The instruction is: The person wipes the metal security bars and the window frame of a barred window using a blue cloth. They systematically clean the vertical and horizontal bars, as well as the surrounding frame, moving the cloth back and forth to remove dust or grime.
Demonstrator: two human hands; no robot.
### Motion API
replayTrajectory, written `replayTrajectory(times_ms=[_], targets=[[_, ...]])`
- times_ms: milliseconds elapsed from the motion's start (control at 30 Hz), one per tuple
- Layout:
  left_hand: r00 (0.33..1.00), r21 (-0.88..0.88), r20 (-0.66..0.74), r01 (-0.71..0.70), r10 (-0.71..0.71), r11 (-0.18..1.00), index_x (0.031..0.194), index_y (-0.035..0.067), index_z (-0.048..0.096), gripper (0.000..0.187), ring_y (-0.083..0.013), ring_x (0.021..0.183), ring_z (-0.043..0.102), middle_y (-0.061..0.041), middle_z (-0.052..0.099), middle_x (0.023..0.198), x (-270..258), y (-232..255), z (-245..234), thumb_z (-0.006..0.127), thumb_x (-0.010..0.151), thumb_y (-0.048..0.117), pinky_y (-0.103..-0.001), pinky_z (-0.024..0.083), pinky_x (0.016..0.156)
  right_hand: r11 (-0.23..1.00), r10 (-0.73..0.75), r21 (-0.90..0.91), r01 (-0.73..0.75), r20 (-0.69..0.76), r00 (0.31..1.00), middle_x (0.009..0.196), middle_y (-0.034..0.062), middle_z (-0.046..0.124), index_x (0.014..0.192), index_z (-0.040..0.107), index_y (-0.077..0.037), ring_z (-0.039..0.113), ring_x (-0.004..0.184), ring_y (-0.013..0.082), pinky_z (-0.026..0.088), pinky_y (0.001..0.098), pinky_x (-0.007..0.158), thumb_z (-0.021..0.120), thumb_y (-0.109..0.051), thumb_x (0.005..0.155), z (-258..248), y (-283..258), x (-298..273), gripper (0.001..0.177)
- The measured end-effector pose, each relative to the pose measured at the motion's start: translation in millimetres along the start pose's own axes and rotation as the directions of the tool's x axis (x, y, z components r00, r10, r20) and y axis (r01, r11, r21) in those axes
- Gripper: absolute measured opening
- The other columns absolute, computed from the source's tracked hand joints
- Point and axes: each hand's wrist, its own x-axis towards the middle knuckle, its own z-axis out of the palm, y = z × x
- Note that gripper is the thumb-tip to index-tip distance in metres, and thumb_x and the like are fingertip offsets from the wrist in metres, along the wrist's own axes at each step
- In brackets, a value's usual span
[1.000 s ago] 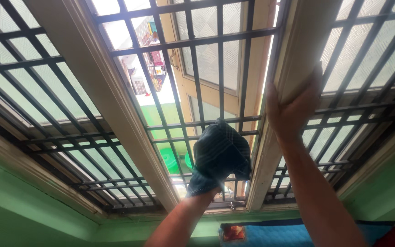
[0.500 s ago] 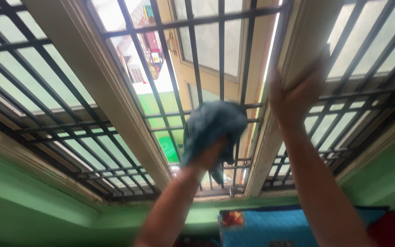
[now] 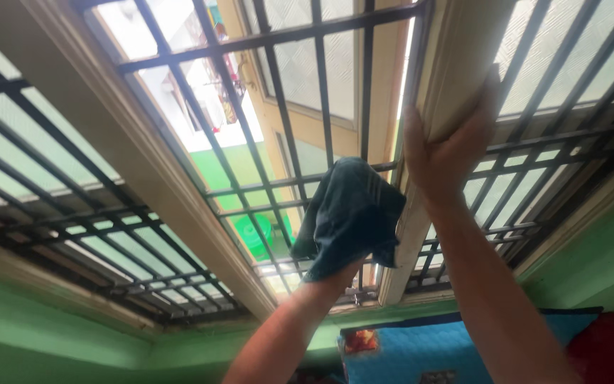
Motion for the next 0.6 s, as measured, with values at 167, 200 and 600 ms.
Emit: replayTrajectory(times_ms=[167,200,600], targets=[[0.987,0.092,0.043,-0.16,0.157,0.983,0.107,0.01,0.07,0.028,-0.0373,0.112,0.062,-0.018,0.066,0.112,13,11,-14,0.073,0.08,0.013,-0.047,0.05,0.1,0.999,0.048,-0.02,-0.047,0.056,0.997,0.151,0.0206,0.041,0.164,0.013,-0.004,0.053,0.135,0.0324,0.05,0.0463,0.111,0.07,-0.041,0.111,-8,-8,-4,0.086],[0.977,0.123,0.058,-0.211,0.205,0.97,0.107,0.01,0.07,0.026,-0.0379,0.113,0.062,-0.018,0.066,0.114,12,15,-18,0.072,0.081,0.012,-0.048,0.049,0.101,0.998,0.042,-0.053,-0.039,0.046,0.998,0.15,0.0222,0.042,0.163,0.015,-0.003,0.053,0.134,0.0339,0.051,0.0473,0.11,0.072,-0.042,0.111,-8,-9,-1,0.087],[0.838,-0.215,0.274,0.532,-0.472,0.819,0.106,0.012,0.072,0.015,-0.031,0.099,0.07,-0.017,0.07,0.107,3,2,-10,0.068,0.091,0.013,-0.044,0.059,0.084,0.999,0.013,-0.042,-0.012,0.015,1.0,0.144,0.0243,0.048,0.163,0.022,0.0,0.058,0.131,0.0368,0.053,0.0499,0.108,0.075,-0.035,0.107,-16,-29,16,0.085]])
